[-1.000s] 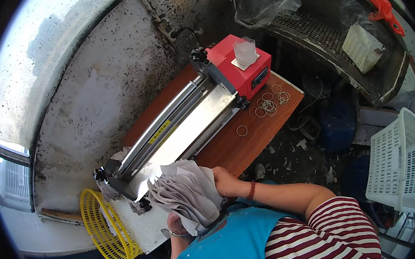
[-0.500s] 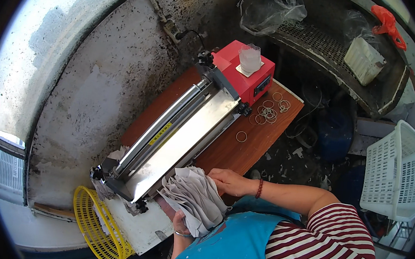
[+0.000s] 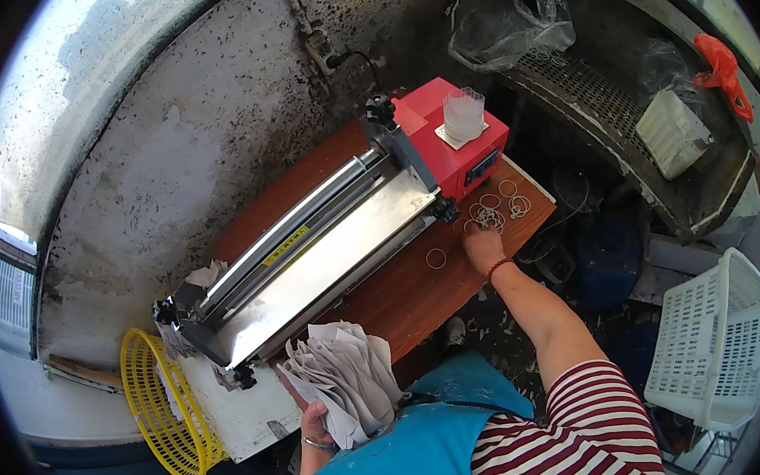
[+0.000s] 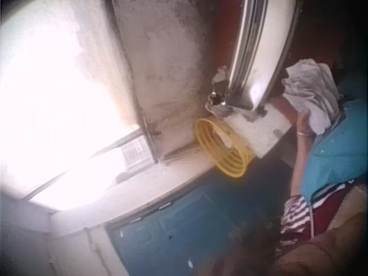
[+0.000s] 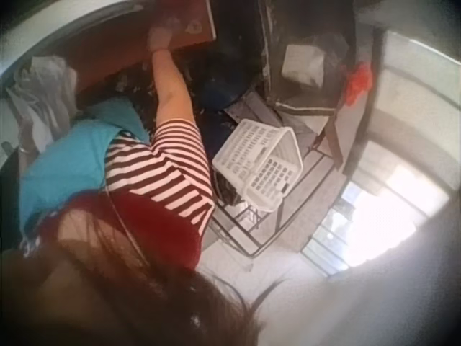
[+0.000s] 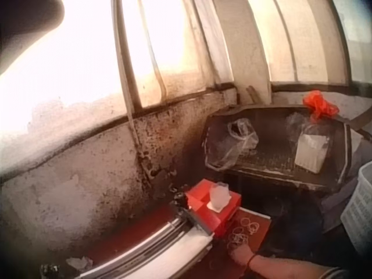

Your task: The person feeds cutout pieces into a roller machine by hand, collects and stacks the processed pieces, and then gathers the entire stack into a bundle.

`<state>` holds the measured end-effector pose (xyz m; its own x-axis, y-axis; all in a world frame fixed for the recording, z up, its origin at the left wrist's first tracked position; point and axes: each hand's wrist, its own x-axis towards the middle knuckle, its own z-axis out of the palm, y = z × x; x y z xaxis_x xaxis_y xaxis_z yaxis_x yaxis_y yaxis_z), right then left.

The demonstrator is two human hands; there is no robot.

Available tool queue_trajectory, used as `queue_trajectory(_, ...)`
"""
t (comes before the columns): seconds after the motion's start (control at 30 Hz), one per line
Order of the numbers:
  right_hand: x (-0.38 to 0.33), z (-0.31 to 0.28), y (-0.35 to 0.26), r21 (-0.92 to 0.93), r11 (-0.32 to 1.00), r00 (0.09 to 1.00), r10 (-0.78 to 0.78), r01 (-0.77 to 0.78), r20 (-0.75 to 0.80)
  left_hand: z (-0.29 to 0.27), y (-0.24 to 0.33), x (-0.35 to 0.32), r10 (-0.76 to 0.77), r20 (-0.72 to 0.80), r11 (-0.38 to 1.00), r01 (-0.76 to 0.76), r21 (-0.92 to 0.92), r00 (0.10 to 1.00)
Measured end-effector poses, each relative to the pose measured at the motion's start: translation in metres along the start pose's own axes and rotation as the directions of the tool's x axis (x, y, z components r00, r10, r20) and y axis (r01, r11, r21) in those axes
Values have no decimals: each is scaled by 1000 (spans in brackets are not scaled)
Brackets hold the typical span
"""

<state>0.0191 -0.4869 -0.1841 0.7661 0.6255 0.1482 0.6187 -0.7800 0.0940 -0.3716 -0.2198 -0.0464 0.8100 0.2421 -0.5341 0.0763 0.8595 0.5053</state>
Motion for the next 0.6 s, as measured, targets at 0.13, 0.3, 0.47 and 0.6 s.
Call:
queue_trajectory(0.13,12,-8,-2,89,996,999,27,-28,20,1,-2,-4,-13,-14,1000,13,5,1000)
queue_trajectory(0.3,-12,-23,-43,197,944,964,-256,266,-72,0,-3,-6,-14,-38,1000,13,-26,999)
queue_trajectory(0.47,-23,-14,-60,93,917,919,-376,387,-117,-4,-3,-5,-1,-68,1000,0,-15,998)
queue_trajectory(0.6,-8,-8,-64,90,935,939,-340,344,-59,-12,-3,-4,-55,6,998,55,-14,998)
